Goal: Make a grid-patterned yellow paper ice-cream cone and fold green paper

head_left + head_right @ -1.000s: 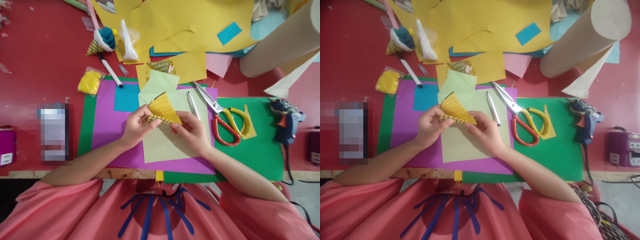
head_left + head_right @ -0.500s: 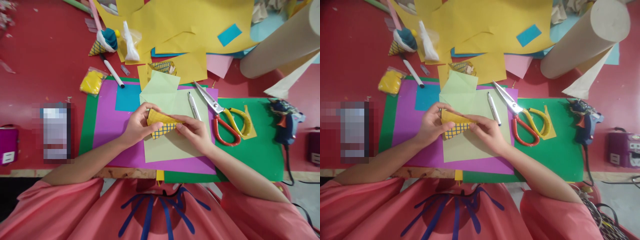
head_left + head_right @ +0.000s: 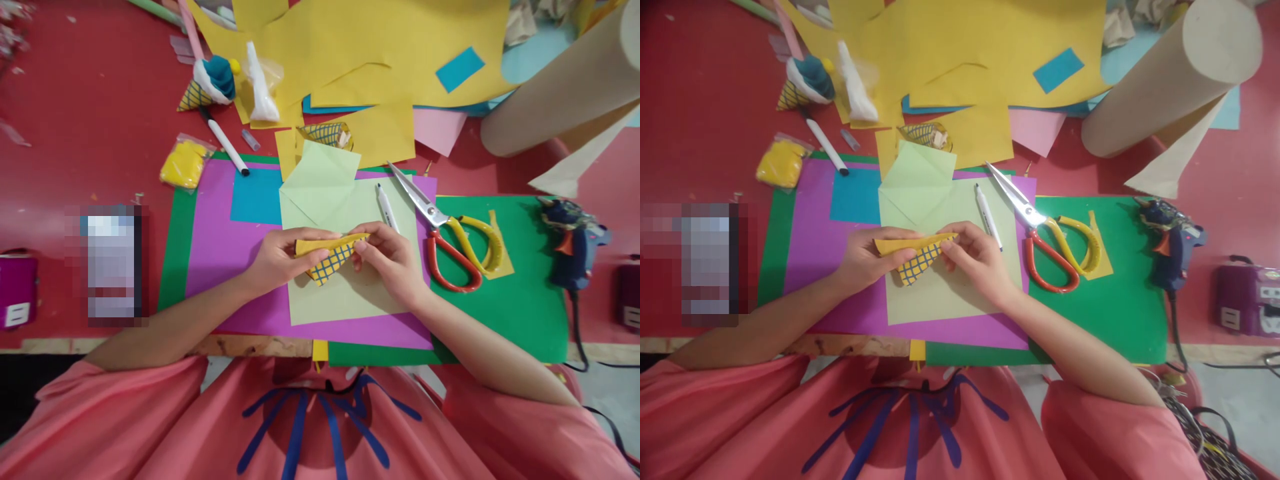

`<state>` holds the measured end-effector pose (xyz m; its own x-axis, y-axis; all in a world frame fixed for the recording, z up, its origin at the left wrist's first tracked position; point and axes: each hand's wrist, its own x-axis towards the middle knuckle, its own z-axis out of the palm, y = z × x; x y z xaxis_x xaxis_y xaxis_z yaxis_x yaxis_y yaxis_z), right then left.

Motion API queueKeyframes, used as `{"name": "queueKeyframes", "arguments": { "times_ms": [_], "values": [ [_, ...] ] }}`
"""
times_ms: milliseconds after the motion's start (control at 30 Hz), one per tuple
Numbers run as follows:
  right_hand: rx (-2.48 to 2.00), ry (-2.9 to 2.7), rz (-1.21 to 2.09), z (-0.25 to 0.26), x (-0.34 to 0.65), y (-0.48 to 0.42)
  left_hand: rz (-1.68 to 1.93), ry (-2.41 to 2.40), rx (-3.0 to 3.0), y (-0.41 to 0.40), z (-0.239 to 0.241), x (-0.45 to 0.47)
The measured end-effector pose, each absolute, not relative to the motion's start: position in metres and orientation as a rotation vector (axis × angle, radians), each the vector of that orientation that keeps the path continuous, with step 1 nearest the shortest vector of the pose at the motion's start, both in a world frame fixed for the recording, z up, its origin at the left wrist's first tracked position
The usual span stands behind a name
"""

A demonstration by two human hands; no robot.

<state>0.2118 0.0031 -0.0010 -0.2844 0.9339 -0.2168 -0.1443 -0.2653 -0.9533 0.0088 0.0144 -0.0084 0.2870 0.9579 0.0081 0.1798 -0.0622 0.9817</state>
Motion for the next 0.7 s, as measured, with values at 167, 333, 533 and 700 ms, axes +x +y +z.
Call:
{"name": "queueKeyframes", "arguments": {
  "times_ms": [167, 333, 533, 700],
  "values": [
    [-1.095, -0.933, 1.807, -0.003, 0.206, 0.004, 0.968, 1.124, 1.523, 0.014, -0.010, 0.008],
    [-1.082, -0.901, 1.809, -0.001, 0.201, 0.009, 1.033, 1.092, 1.527, 0.014, -0.006, 0.009],
    [-1.080, -0.940, 1.784, -0.004, 0.200, 0.015, 1.023, 0.965, 1.574, 0.015, -0.010, 0.003],
    [-1.029, -0.919, 1.768, -0.008, 0.202, 0.016, 1.009, 0.866, 1.583, 0.018, -0.011, 0.002]
  ]
}}
